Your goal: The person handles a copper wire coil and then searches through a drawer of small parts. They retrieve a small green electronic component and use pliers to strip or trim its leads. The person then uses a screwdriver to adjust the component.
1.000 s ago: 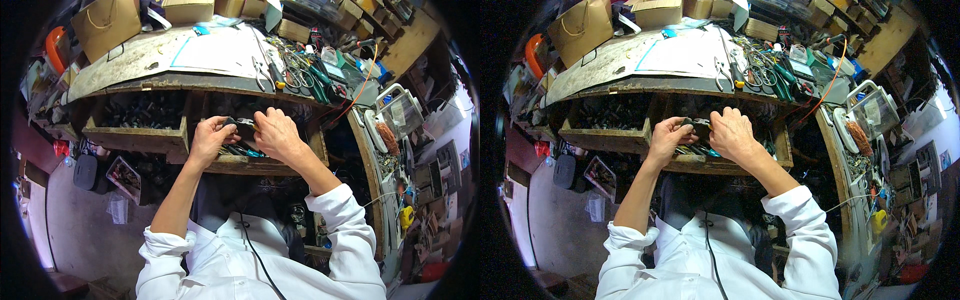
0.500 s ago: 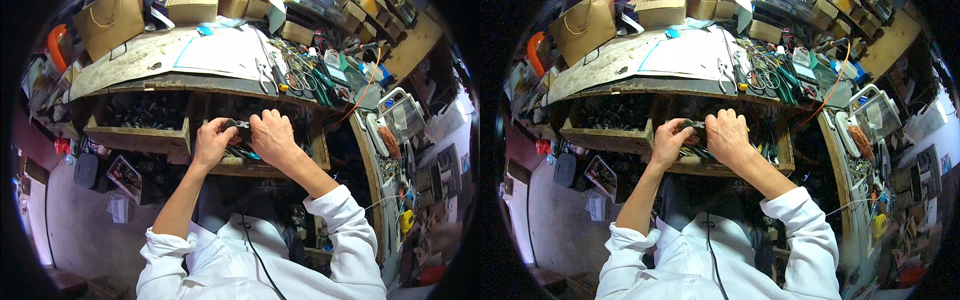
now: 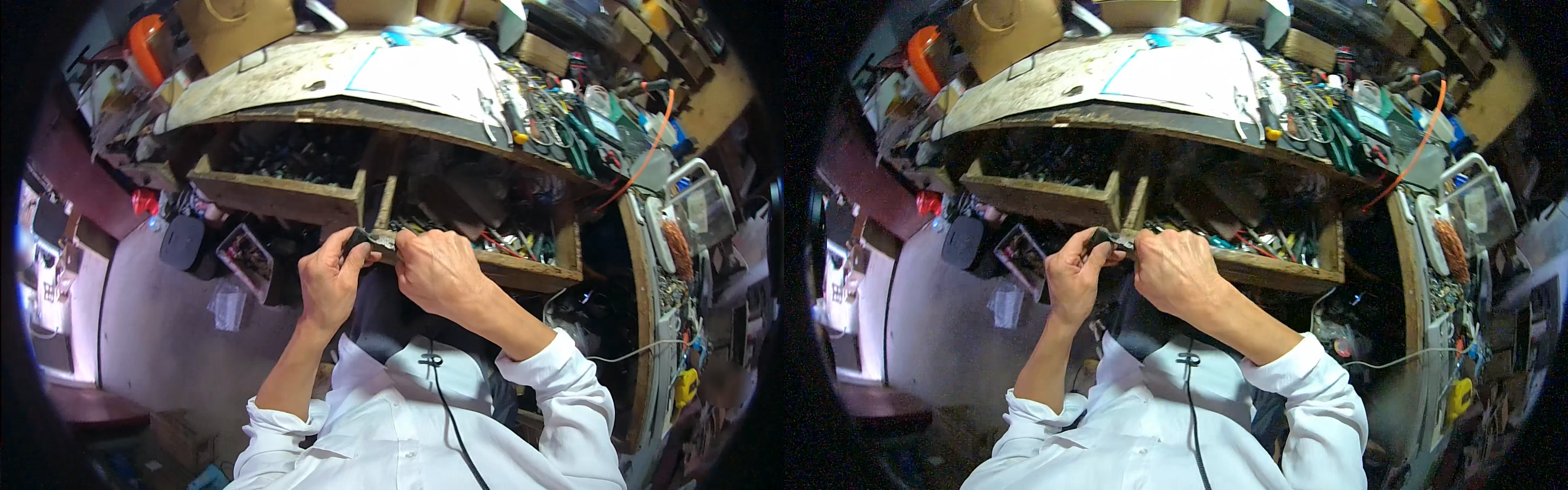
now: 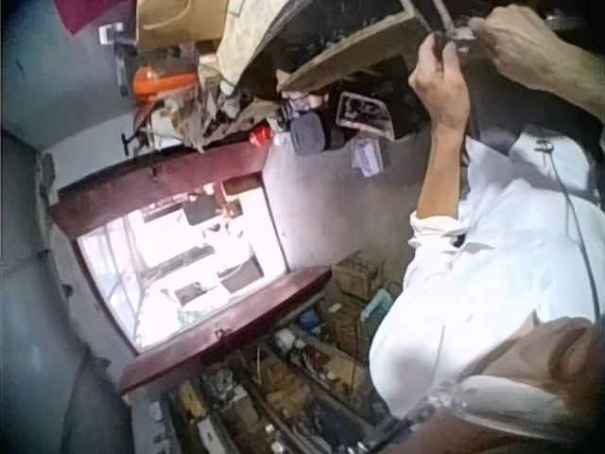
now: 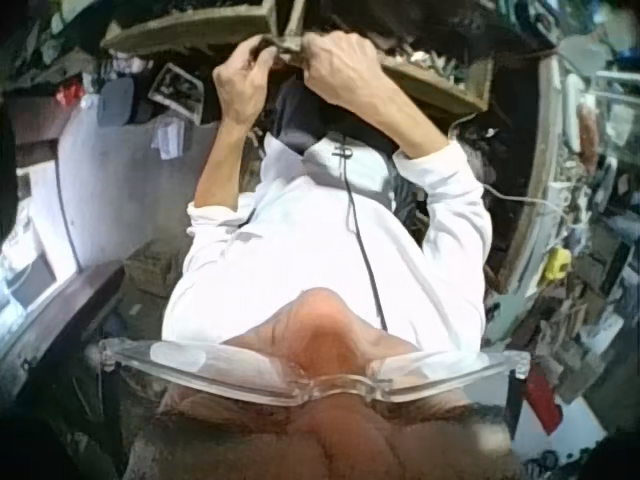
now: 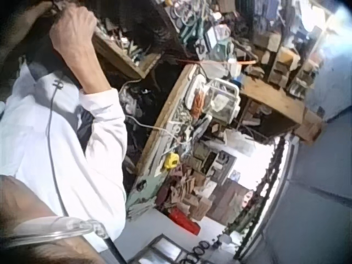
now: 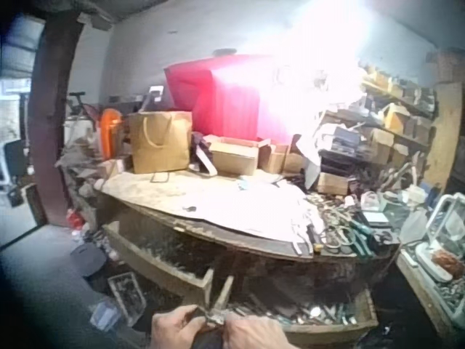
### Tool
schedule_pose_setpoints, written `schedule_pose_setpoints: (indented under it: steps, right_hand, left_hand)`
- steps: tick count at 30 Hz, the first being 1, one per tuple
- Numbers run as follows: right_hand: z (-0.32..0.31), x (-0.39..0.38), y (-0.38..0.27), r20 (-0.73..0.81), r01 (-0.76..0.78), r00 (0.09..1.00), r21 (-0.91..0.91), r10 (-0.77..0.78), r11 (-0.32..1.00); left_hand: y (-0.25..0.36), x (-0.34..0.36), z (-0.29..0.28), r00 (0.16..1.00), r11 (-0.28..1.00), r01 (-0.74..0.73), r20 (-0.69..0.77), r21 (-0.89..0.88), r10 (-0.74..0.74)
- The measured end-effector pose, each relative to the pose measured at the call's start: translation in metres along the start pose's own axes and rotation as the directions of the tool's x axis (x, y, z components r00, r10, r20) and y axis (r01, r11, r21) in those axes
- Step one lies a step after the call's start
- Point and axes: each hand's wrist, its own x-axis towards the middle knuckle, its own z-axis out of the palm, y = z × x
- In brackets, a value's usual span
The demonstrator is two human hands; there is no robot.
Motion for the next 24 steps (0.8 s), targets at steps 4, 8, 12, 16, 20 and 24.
schedule_pose_setpoints:
  steps: [4,8,12,16,20,24]
  right_hand:
    - [0.026,0.003,-0.017,0.214,0.017,0.975,0.203,-0.061,0.979]
    - [0.061,0.008,-0.024,0.399,-0.159,0.916,0.447,-0.037,0.88]
    - [0.064,0.008,-0.029,0.393,-0.079,0.915,0.396,-0.09,0.915]
    - [0.069,-0.001,-0.029,0.301,-0.016,0.949,0.343,-0.094,0.939]
    - [0.072,0.001,-0.017,0.361,-0.128,0.932,0.437,-0.043,0.89]
    - [0.076,-0.012,-0.013,0.156,0.016,0.983,0.458,-0.098,0.889]
  left_hand:
    - [-0.006,-0.031,-0.028,0.993,0.993,0.109,-0.055,0.039,-0.107]
    - [-0.016,-0.06,-0.037,0.974,0.977,0.214,-0.073,-0.025,-0.215]
    - [-0.028,-0.073,-0.041,0.942,0.887,0.294,-0.051,-0.356,-0.333]
    - [-0.028,-0.076,-0.044,0.924,0.88,0.331,-0.07,-0.341,-0.375]
    - [-0.035,-0.076,-0.047,0.913,0.856,0.352,-0.064,-0.378,-0.404]
    - [-0.039,-0.076,-0.05,0.908,0.833,0.367,-0.036,-0.415,-0.417]
